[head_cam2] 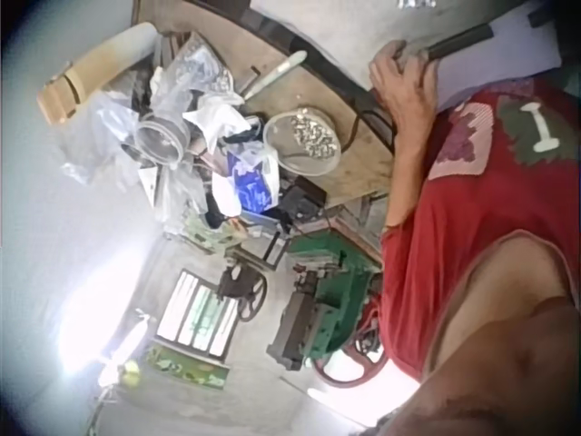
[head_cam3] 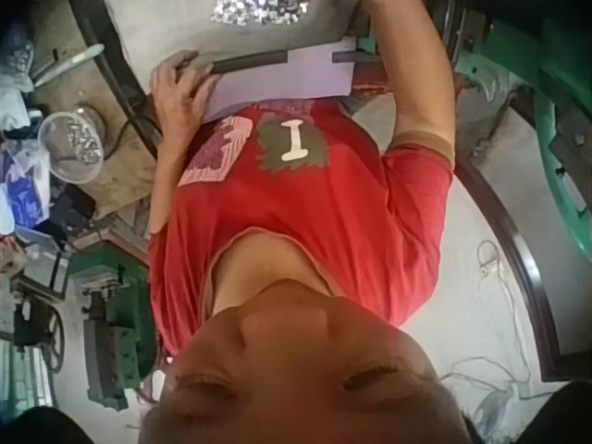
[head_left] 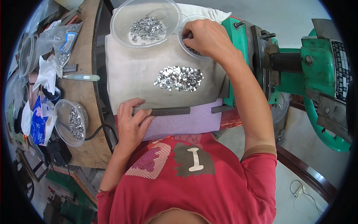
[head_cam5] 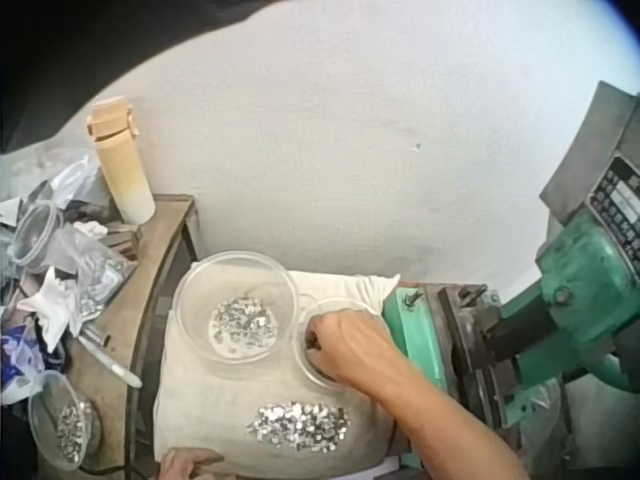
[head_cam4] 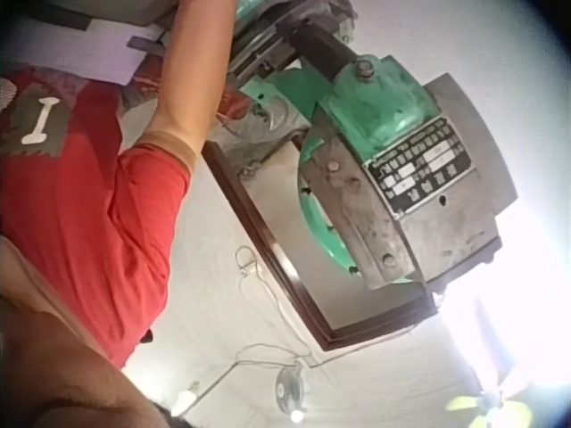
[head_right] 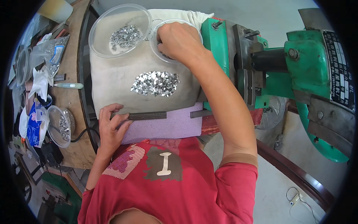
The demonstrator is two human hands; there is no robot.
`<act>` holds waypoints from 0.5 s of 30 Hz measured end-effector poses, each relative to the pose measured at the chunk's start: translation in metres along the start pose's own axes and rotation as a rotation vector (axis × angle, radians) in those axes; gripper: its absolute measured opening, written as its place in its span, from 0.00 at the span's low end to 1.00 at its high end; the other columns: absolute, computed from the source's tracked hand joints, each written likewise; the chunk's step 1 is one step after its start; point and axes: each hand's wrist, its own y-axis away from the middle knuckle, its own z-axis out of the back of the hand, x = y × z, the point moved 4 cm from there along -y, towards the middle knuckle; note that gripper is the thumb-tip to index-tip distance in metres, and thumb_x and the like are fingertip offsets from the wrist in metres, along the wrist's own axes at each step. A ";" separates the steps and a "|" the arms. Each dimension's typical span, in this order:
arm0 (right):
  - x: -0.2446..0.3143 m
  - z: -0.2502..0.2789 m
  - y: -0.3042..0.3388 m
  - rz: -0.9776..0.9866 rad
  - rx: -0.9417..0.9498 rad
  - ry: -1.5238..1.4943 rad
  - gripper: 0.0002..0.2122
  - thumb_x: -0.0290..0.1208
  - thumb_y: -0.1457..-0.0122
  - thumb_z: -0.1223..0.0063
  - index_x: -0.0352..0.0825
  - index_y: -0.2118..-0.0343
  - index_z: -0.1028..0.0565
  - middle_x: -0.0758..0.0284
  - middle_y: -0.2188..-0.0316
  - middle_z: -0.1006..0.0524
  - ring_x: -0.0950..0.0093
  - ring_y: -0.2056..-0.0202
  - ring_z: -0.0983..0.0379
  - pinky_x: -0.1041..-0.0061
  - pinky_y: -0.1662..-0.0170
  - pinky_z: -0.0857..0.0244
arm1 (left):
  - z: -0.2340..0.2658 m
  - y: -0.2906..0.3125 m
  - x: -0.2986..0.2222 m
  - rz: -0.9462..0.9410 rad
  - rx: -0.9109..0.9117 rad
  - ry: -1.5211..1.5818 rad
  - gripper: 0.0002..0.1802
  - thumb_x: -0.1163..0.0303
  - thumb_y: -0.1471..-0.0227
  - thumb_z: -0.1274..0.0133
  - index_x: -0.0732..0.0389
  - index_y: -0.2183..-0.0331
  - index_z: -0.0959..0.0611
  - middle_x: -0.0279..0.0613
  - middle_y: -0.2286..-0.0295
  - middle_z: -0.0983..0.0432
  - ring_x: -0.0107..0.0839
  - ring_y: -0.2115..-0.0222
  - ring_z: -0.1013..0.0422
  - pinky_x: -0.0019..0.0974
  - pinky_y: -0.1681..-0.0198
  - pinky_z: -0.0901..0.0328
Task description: The person places small metal components by hand into a grid-like metal template for assembly.
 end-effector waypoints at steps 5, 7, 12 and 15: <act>0.000 0.001 -0.002 -0.016 0.036 0.013 0.08 0.30 0.51 0.41 0.35 0.69 0.17 0.60 0.73 0.17 0.60 0.69 0.20 0.63 0.64 0.27 | -0.001 -0.001 -0.001 -0.004 0.016 -0.002 0.14 0.74 0.62 0.33 0.60 0.67 0.15 0.44 0.57 0.26 0.44 0.58 0.31 0.43 0.56 0.36; 0.000 -0.001 -0.003 0.000 0.042 0.005 0.08 0.31 0.52 0.41 0.36 0.69 0.17 0.60 0.73 0.17 0.60 0.69 0.20 0.63 0.64 0.27 | -0.001 -0.001 -0.001 -0.007 0.017 0.000 0.15 0.74 0.62 0.33 0.60 0.67 0.15 0.44 0.57 0.26 0.44 0.58 0.31 0.43 0.56 0.36; -0.003 0.001 -0.001 -0.002 0.089 -0.069 0.09 0.31 0.53 0.40 0.37 0.69 0.16 0.60 0.73 0.17 0.60 0.69 0.20 0.64 0.64 0.27 | 0.000 0.000 -0.001 -0.011 0.018 -0.025 0.15 0.74 0.62 0.33 0.60 0.66 0.15 0.44 0.57 0.26 0.44 0.58 0.31 0.43 0.55 0.37; -0.006 -0.001 0.001 0.001 0.018 -0.096 0.09 0.32 0.53 0.39 0.37 0.69 0.16 0.60 0.73 0.18 0.59 0.69 0.20 0.64 0.64 0.27 | 0.002 -0.001 -0.005 -0.006 0.044 -0.031 0.16 0.78 0.63 0.33 0.64 0.66 0.16 0.49 0.56 0.26 0.47 0.57 0.31 0.43 0.54 0.34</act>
